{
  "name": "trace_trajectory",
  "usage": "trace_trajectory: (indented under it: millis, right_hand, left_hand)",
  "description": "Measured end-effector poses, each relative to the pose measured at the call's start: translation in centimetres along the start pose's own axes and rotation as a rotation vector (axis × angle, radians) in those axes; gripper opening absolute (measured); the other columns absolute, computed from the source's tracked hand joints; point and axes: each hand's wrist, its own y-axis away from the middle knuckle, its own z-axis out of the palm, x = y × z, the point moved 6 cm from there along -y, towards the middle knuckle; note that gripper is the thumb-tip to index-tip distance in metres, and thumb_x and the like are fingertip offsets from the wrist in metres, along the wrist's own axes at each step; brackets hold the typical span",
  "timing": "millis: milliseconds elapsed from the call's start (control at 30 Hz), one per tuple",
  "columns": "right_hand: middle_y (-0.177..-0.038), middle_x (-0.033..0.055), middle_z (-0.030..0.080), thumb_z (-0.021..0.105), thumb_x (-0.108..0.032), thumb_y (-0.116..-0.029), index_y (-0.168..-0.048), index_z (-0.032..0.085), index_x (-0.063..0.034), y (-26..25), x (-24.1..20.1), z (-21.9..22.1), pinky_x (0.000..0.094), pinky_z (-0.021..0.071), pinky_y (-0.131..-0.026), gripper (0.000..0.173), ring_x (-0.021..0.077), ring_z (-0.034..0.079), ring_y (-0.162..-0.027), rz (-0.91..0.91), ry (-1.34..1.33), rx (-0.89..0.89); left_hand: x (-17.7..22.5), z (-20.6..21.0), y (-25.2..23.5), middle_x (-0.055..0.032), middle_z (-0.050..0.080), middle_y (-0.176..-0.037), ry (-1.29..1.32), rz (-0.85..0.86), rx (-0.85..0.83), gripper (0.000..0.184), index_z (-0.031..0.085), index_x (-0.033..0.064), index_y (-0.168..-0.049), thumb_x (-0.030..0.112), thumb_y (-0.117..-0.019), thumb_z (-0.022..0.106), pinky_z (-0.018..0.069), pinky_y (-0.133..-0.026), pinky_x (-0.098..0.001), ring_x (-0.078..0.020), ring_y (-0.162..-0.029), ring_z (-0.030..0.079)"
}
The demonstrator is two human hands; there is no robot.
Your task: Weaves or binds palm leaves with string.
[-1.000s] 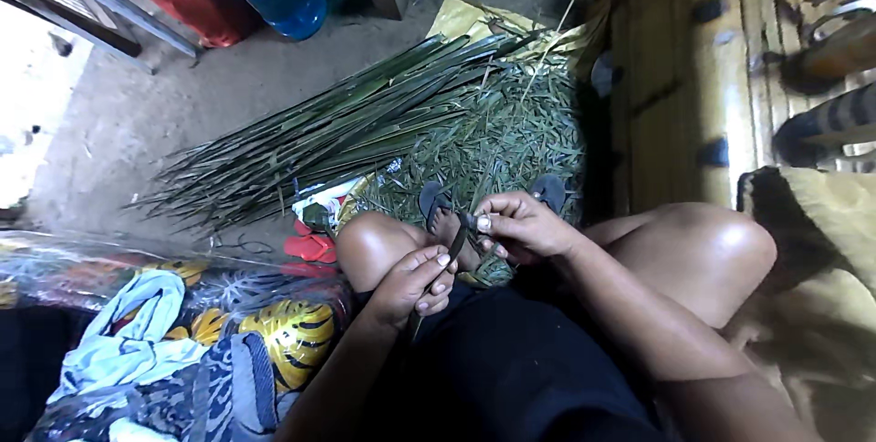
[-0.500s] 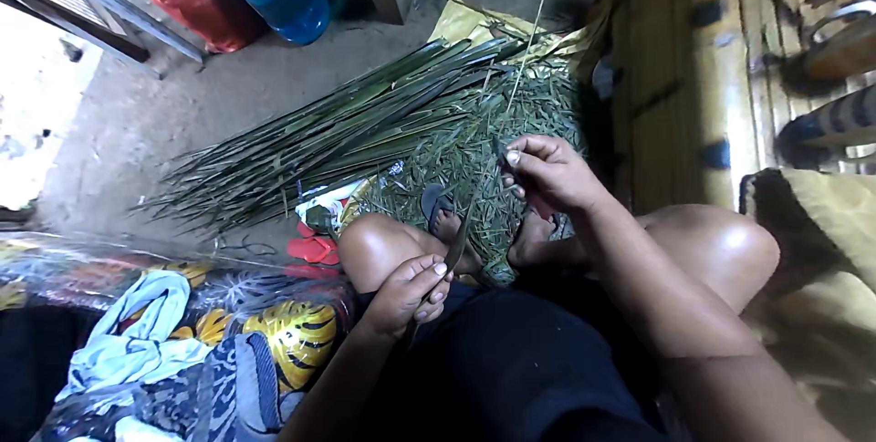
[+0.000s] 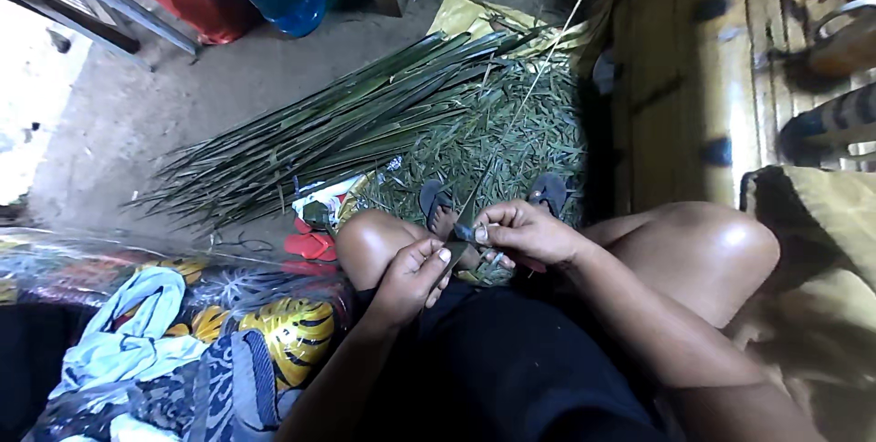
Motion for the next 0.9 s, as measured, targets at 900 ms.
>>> trace_trajectory:
  millis: [900]
  right_hand:
    - [-0.077,0.0021,0.066,0.056,-0.012,-0.1036,-0.115,0.07,-0.0053,-0.4,-1.7,-3.5,0.0192,0.0501,-0.049,0.019,0.005,0.056,-0.054,-0.09,-0.014,0.312]
  left_hand:
    - [-0.6,-0.7,1.1,0.0015,0.057,-0.066,-0.086,0.001,0.024,0.018,0.063,0.0037,-0.103,0.012,-0.1066,0.047,0.043,-0.043,-0.0185,-0.0049,-0.047,0.05]
